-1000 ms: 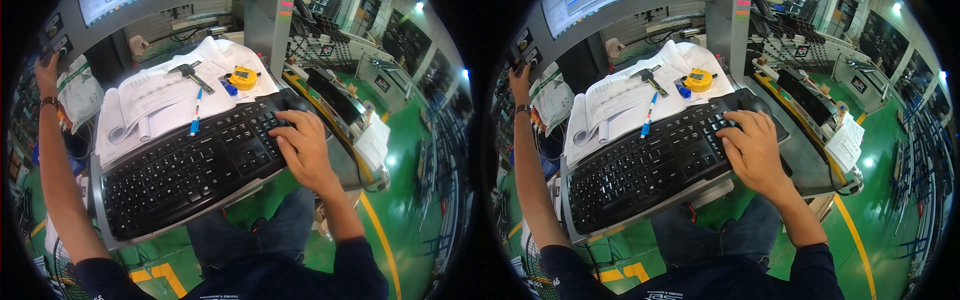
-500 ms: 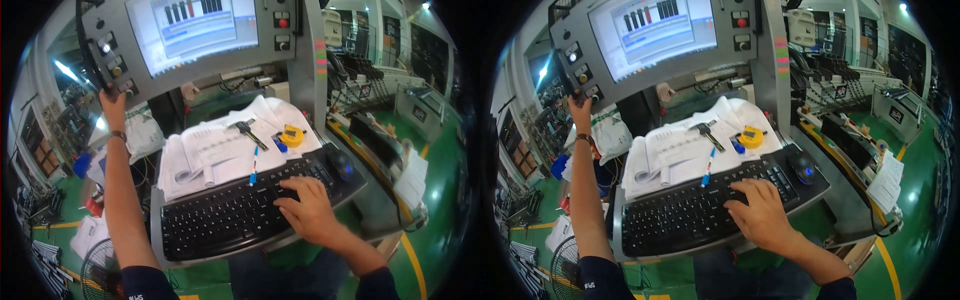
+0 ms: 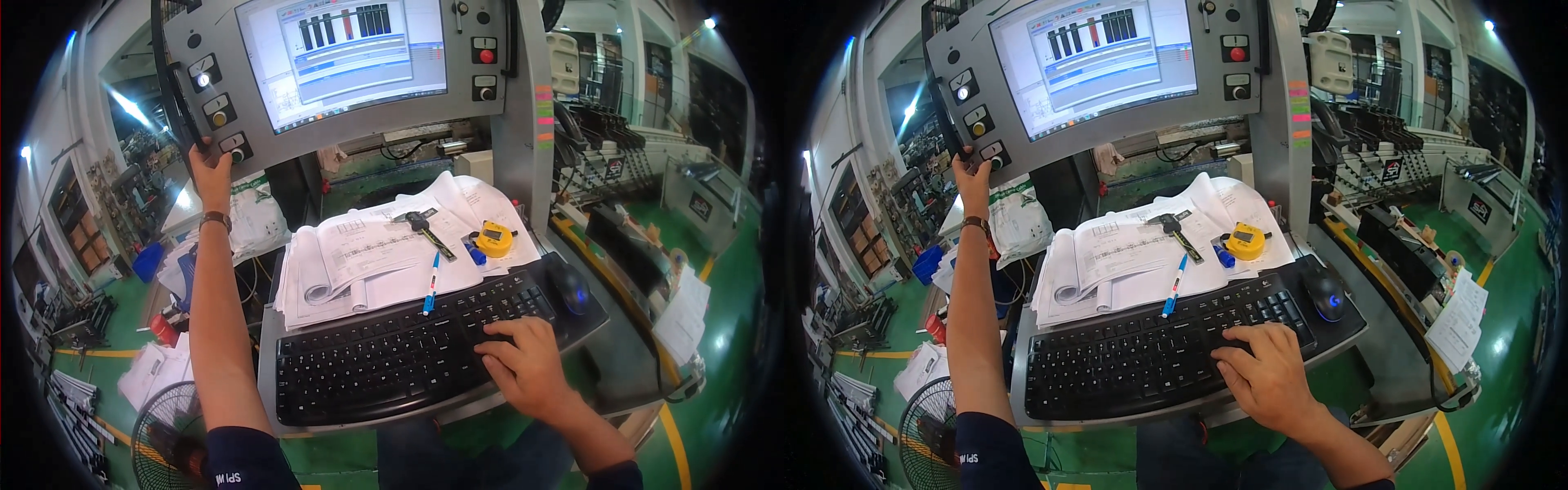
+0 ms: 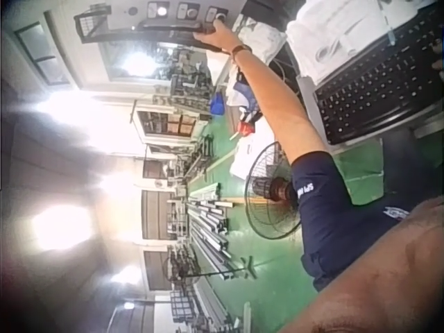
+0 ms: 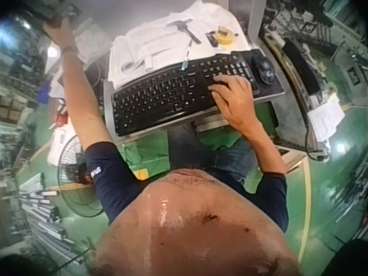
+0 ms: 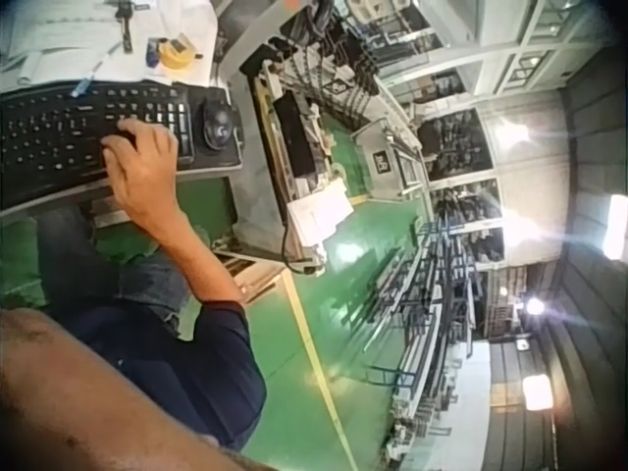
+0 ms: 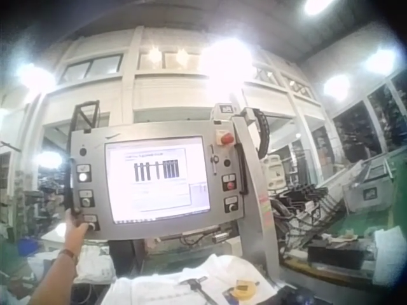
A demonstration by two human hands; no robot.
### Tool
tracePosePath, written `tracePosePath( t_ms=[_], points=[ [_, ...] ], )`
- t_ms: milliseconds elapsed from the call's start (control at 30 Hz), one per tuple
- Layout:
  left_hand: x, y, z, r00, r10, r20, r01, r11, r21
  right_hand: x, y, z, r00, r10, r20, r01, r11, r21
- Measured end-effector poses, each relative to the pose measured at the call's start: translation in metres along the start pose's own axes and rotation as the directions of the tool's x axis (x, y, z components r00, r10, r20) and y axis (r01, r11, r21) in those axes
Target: The person operates an industrial machine control panel and computer interface by hand, using a keyboard and mouse.
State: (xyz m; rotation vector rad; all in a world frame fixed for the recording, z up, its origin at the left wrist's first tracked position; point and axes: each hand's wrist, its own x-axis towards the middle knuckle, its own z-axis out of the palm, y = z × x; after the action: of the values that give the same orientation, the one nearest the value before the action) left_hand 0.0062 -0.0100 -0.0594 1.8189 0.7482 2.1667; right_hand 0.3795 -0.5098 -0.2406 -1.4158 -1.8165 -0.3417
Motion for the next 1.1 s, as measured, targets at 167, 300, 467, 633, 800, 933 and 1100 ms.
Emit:
tracePosePath(
  t_ms=[167,300,467,633,800,933,1100],
  points=[
    [0.003,-0.004,-0.004,1.000,0.011,0.008,-0.011,1.000,0.006,0.000,-0.002,0.001,1.000,-0.008,0.000,0.008,1.000,0.009],
    [0.003,-0.005,-0.003,1.000,0.030,0.010,-0.030,1.000,0.009,-0.002,-0.001,-0.002,1.000,-0.016,0.003,0.016,1.000,-0.002],
    [0.001,-0.005,-0.001,1.000,0.018,0.011,-0.018,1.000,-0.003,-0.003,-0.002,-0.003,1.000,-0.021,0.000,0.021,1.000,-0.005],
    [0.006,-0.011,-0.005,0.999,0.038,0.011,-0.038,0.999,-0.019,-0.003,-0.003,-0.004,1.000,-0.024,0.000,0.024,1.000,0.009],
    [0.001,-0.005,-0.001,1.000,0.019,0.001,-0.019,1.000,0.000,-0.006,-0.002,-0.006,1.000,-0.029,0.002,0.029,1.000,0.011],
    [0.002,-0.002,-0.004,1.000,0.001,0.010,-0.001,1.000,-0.020,-0.008,-0.002,-0.006,0.999,-0.033,-0.003,0.033,0.999,0.026],
    [0.001,-0.003,-0.002,1.000,0.026,0.009,-0.026,1.000,0.008,-0.011,0.001,-0.009,0.999,-0.040,-0.007,0.041,0.998,0.037]
  ],
)
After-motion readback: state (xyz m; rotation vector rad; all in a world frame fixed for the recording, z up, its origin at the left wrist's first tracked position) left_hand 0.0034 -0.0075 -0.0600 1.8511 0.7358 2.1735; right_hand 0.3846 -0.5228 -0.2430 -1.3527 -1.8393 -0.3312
